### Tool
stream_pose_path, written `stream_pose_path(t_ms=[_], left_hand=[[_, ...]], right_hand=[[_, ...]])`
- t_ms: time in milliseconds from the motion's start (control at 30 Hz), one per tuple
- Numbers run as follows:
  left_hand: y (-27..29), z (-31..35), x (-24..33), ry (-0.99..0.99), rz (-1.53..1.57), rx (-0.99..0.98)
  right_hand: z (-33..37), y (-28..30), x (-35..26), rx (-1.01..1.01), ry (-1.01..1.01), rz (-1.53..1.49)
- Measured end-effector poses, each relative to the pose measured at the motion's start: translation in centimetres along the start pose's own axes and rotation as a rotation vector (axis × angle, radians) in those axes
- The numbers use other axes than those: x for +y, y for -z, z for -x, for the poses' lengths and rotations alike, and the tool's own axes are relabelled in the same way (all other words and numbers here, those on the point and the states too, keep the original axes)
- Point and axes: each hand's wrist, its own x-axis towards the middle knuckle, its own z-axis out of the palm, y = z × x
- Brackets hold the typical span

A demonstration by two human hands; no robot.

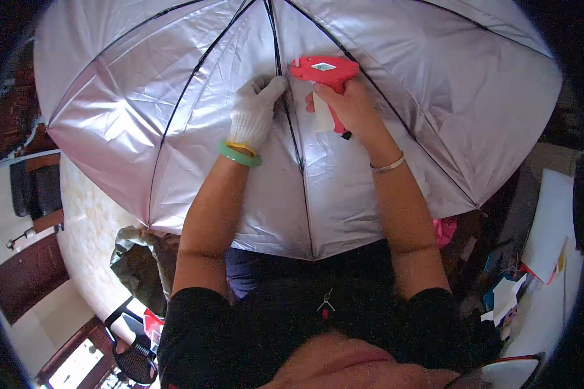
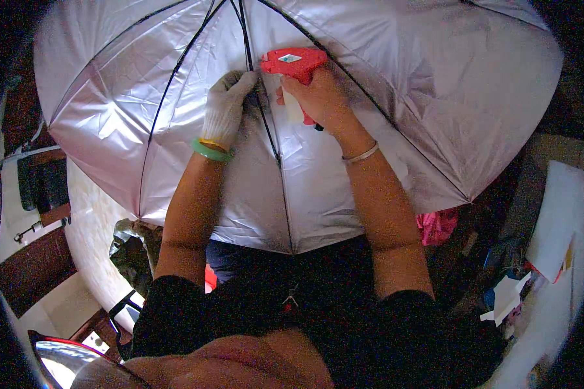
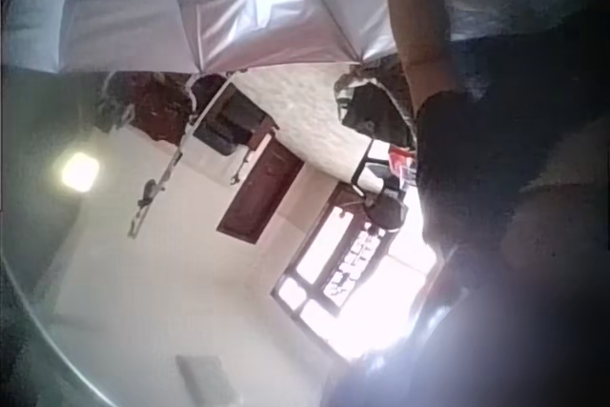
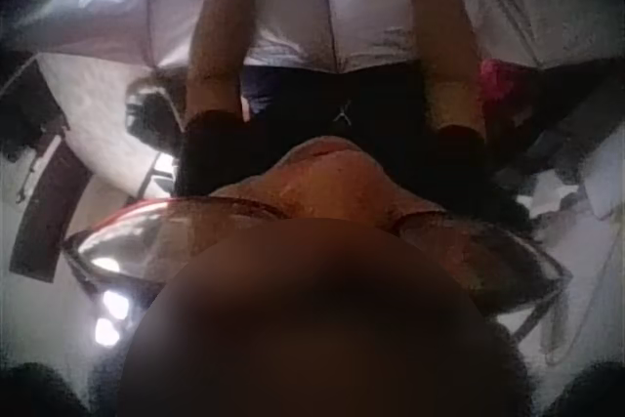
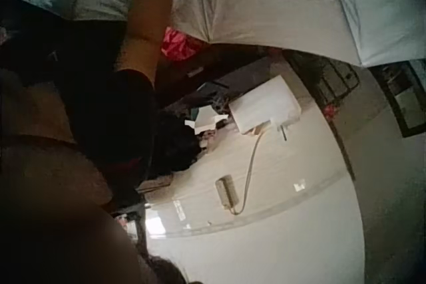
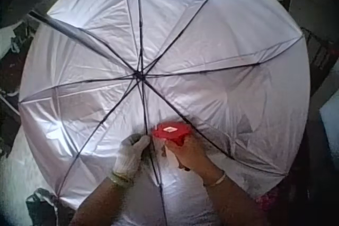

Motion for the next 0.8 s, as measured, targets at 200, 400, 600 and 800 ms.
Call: stream_pose_path(t_ms=[200, 400, 600, 800], left_hand=[[0.0, 0.07, 0.17, 0.006, 0.031, -0.037], [-0.06, -0.14, -0.1, -0.013, 0.06, -0.035], [-0.22, 0.28, 0.45, 0.003, 0.064, -0.047], [-0.34, 0.32, 0.28, 0.026, 0.176, -0.042]], right_hand=[[-0.28, 0.75, -0.23, -0.092, -0.091, -0.041], [-0.38, 1.11, -0.35, -0.133, -0.096, -0.089], [-0.13, 0.94, -0.94, -0.117, -0.101, -0.074], [-0.06, 0.79, -0.81, -0.093, -0.117, -0.098]])
